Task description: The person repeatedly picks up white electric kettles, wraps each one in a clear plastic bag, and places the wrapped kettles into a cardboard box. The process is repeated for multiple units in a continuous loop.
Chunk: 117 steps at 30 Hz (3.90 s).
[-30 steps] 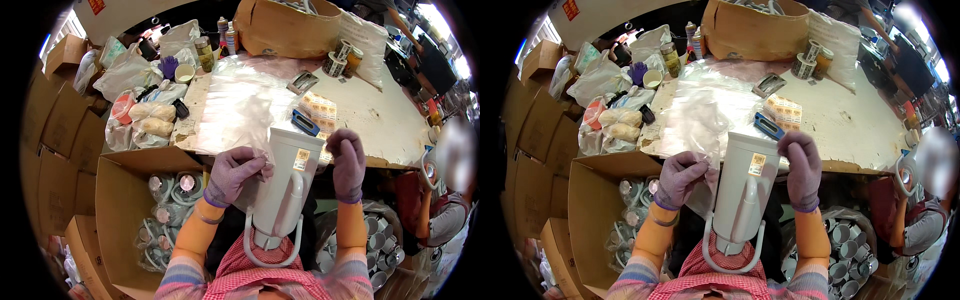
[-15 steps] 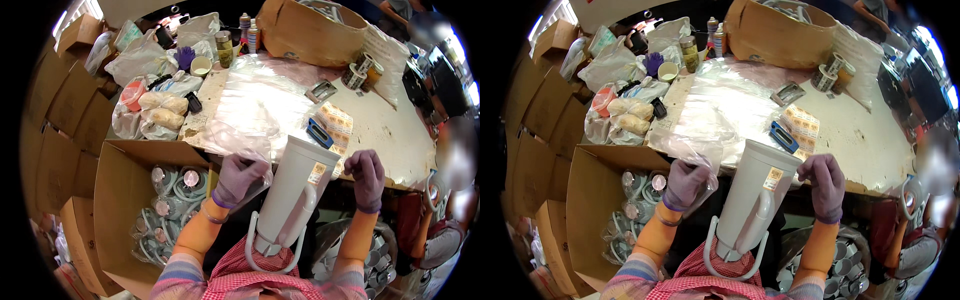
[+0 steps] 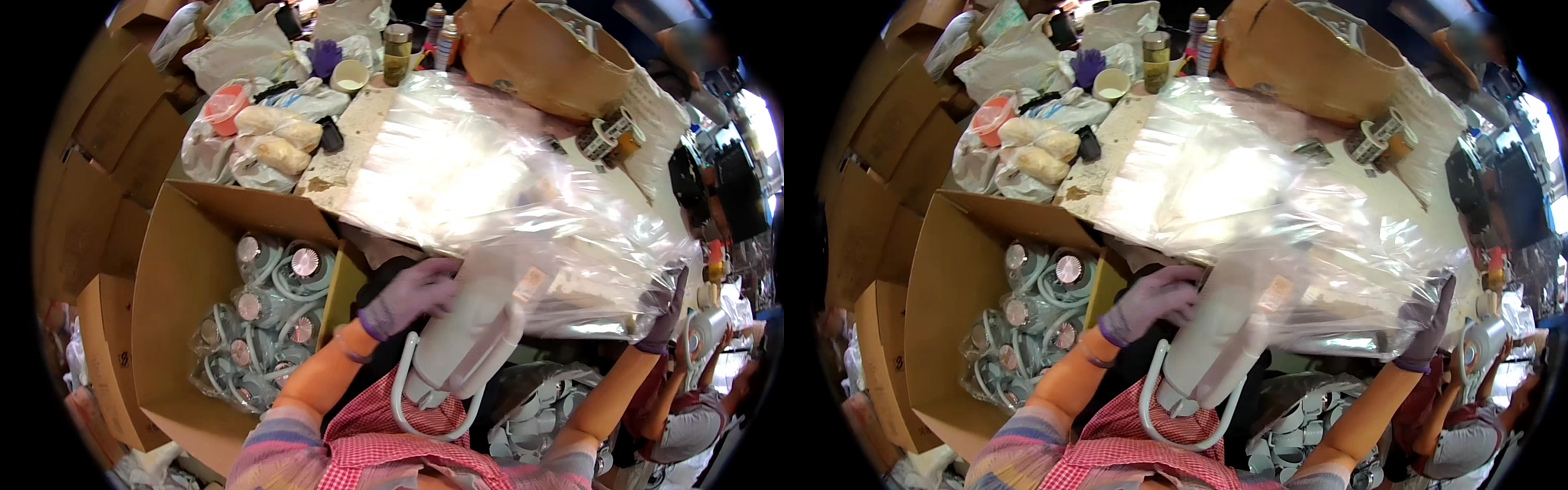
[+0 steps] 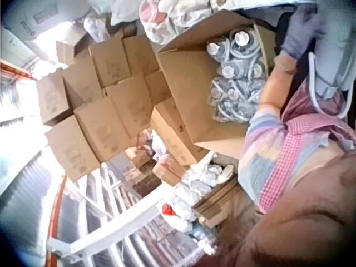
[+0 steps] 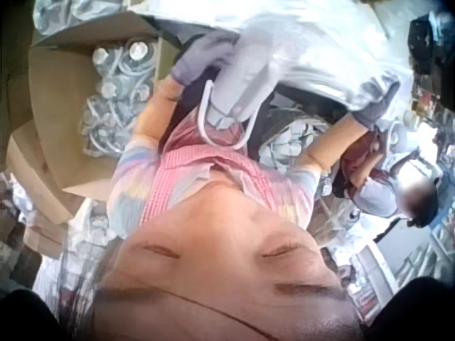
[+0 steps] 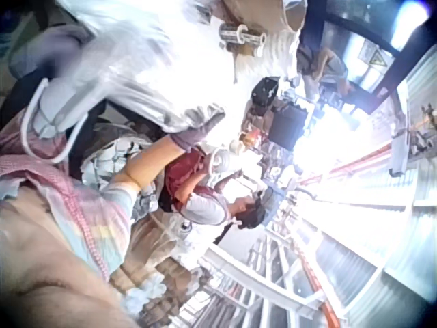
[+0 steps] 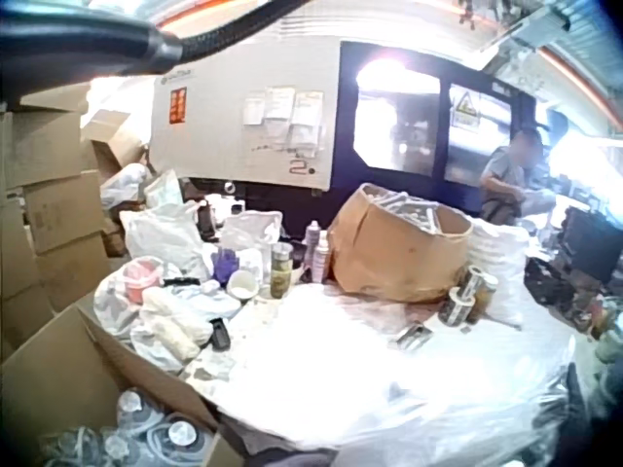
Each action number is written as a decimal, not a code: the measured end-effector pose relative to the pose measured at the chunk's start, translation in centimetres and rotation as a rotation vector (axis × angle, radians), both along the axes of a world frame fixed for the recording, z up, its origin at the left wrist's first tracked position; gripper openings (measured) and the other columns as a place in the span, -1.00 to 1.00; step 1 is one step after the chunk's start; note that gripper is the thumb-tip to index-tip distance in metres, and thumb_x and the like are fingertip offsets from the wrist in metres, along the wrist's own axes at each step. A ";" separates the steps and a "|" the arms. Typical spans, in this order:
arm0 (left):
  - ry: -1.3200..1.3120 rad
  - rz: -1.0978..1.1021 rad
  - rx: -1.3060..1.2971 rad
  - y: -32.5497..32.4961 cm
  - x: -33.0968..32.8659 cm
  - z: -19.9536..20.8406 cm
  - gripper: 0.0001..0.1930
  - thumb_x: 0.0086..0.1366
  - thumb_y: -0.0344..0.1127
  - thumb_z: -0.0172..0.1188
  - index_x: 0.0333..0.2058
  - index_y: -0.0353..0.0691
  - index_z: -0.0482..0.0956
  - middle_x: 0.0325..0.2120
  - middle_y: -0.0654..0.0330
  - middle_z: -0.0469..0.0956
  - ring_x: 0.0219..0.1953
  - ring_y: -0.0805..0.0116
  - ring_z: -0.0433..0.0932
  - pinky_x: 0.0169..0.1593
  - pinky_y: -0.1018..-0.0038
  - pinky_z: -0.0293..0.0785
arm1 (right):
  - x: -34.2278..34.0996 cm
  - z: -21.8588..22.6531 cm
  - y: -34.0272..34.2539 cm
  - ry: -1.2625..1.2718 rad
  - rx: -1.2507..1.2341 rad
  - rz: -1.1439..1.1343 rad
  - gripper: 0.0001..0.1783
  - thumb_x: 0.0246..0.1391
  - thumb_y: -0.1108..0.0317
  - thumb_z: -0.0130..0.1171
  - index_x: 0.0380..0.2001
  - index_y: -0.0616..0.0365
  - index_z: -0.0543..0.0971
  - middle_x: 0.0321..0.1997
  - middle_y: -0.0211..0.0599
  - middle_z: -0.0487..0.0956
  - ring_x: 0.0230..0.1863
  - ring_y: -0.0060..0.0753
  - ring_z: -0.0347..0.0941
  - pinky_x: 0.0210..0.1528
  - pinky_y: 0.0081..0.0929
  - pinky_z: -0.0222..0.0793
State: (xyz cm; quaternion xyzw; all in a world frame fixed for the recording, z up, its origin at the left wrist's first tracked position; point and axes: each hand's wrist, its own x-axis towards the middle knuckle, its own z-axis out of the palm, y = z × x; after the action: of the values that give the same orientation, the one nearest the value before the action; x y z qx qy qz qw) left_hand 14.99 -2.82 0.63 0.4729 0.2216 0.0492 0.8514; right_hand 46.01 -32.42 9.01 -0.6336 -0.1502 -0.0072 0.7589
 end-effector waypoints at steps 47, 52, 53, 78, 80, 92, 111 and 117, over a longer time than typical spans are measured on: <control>-0.386 0.191 0.427 14.3 -10.4 2.4 -0.70 0.24 -0.53 0.11 -0.05 -0.35 0.57 -0.14 0.01 0.62 -0.13 0.21 0.63 -0.03 0.28 0.61 | 18.5 -2.0 0.3 0.066 -0.135 0.198 -0.71 0.33 0.18 0.10 0.03 -0.04 0.61 -0.45 -0.73 0.20 -0.63 -0.89 0.06 -0.65 -0.77 -0.08; -0.161 0.137 -0.443 10.3 -9.3 2.8 -0.72 0.38 -0.29 0.14 -0.02 -0.28 0.58 -0.15 0.08 0.64 -0.25 0.39 0.63 -0.06 0.39 0.60 | 20.2 -3.6 0.5 -0.093 -0.288 0.239 -0.70 0.28 0.33 0.08 0.04 0.02 0.60 -0.39 -0.67 0.27 -0.50 -0.80 0.15 -0.49 -0.74 0.07; -0.208 0.201 0.181 10.3 -9.7 2.5 -0.72 0.39 -0.27 0.13 -0.03 -0.30 0.59 -0.15 0.09 0.64 -0.26 0.41 0.62 -0.08 0.41 0.60 | 20.2 -3.9 0.7 -0.216 -0.372 0.244 -0.66 0.23 0.46 0.06 0.06 0.08 0.58 -0.38 -0.63 0.32 -0.44 -0.74 0.20 -0.41 -0.71 0.15; -0.762 0.257 0.427 4.2 9.5 7.8 -0.64 0.43 -0.03 0.10 -0.24 -0.26 0.63 -0.39 0.23 0.61 -0.24 0.42 0.57 -0.03 0.31 0.49 | -5.2 2.7 18.6 -0.592 -0.036 0.543 -0.74 -0.03 0.45 0.43 -0.31 0.16 0.53 -0.39 -0.48 0.48 -0.35 -0.58 0.40 -0.25 -0.61 0.37; -0.460 0.678 -0.488 1.2 10.4 14.1 -0.57 0.48 0.02 -0.09 -0.41 -0.13 0.57 -0.47 0.26 0.53 -0.28 0.18 0.53 -0.03 0.17 0.40 | 2.1 -1.4 13.5 -0.549 -0.040 0.155 -0.85 0.06 0.51 0.32 -0.32 0.19 0.53 -0.37 -0.44 0.51 -0.35 -0.58 0.42 -0.23 -0.59 0.39; -0.063 0.126 0.608 -4.0 4.9 -1.0 -0.79 0.22 -0.27 0.32 -0.37 -0.29 0.54 -0.53 0.15 0.50 -0.45 0.30 0.51 -0.31 0.44 0.46 | -13.0 -21.0 3.2 -0.705 -0.810 0.251 -0.84 -0.05 0.41 0.14 -0.33 0.09 0.59 -0.15 -0.21 0.60 0.11 0.05 0.42 0.20 -0.04 0.26; -0.067 0.508 0.720 -3.9 -5.8 -0.8 -0.46 0.25 -0.23 0.29 0.13 -0.35 0.38 -0.04 0.10 0.51 0.00 0.36 0.49 0.06 0.40 0.45 | -28.7 -15.3 -3.0 0.860 0.186 0.483 -0.90 0.08 0.42 0.11 -0.40 0.23 0.46 -0.31 -0.27 0.46 -0.19 -0.29 0.43 0.02 -0.30 0.37; -0.256 0.600 0.480 -0.9 -6.3 8.1 -0.83 0.37 -0.29 0.17 -0.20 -0.27 0.58 -0.37 0.22 0.63 -0.36 0.47 0.61 -0.34 0.49 0.54 | -30.9 -13.9 -4.3 -0.410 -0.399 0.606 -0.91 -0.08 0.52 0.23 -0.44 0.23 0.53 -0.35 -0.24 0.56 -0.32 -0.16 0.51 -0.18 -0.23 0.48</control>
State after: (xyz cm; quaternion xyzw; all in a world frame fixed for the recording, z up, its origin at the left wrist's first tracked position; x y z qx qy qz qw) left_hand 8.70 -3.71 8.72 0.5626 0.2244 0.4044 0.6852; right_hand 15.12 -36.68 -4.86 -0.6809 -0.4762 0.1198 0.5433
